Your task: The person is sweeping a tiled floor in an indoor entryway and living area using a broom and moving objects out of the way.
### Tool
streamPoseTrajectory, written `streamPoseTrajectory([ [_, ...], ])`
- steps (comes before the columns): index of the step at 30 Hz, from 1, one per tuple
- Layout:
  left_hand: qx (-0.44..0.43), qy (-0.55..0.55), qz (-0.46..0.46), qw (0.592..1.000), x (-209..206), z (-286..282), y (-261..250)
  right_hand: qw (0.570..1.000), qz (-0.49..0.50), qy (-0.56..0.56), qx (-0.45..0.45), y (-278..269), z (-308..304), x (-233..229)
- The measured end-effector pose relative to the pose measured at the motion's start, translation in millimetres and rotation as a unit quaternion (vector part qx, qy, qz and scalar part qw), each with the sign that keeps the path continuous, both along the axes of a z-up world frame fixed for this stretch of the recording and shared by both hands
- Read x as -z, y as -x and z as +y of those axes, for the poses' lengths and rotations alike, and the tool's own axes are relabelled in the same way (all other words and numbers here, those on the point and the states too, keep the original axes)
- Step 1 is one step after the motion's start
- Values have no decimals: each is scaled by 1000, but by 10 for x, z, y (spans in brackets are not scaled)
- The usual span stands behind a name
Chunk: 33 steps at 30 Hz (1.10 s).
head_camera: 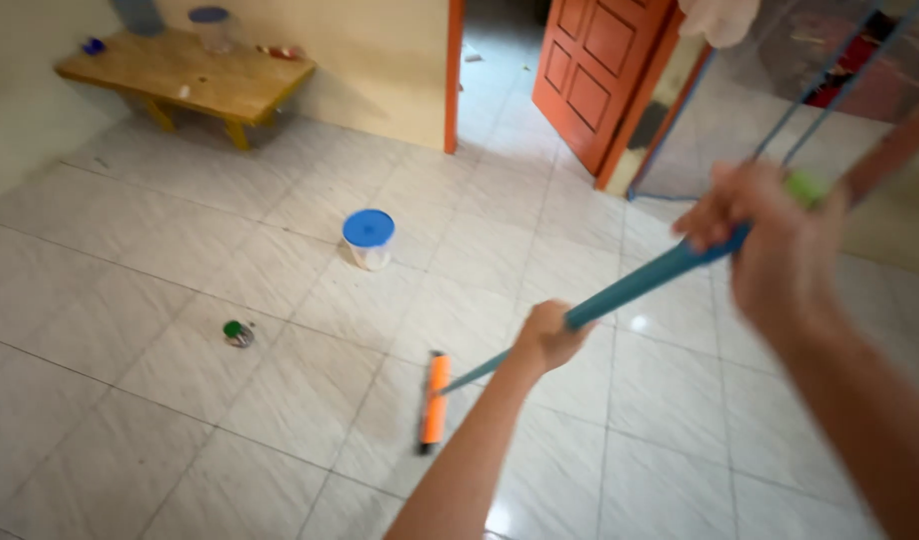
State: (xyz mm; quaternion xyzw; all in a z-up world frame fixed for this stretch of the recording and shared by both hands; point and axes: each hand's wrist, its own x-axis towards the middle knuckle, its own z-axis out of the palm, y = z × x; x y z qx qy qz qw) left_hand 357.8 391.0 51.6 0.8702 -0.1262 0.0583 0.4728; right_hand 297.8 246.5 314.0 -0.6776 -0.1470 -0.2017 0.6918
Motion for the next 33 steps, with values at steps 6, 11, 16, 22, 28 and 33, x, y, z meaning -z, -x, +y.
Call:
streamPoseTrajectory([
  [6,87,214,150,961,129,-841,521,986,38,158,-39,567,44,-8],
  [11,94,127,232,960,200,-197,1348,967,173,184,-20,1068,365,350],
  [16,57,73,264,960,224,1171,1694,982,159,72,-67,1282,1285,522],
  [22,-7,-49,267,962,532,2975,2064,984,132,-47,-110,1647,2734,1031],
  [28,-68,-173,201,962,1375,4452,2395,974,180,-54,-124,2208,3667,1849],
  [33,-46,-175,121,976,854,4303,2075,984,173,-33,14,2006,3450,1386],
])
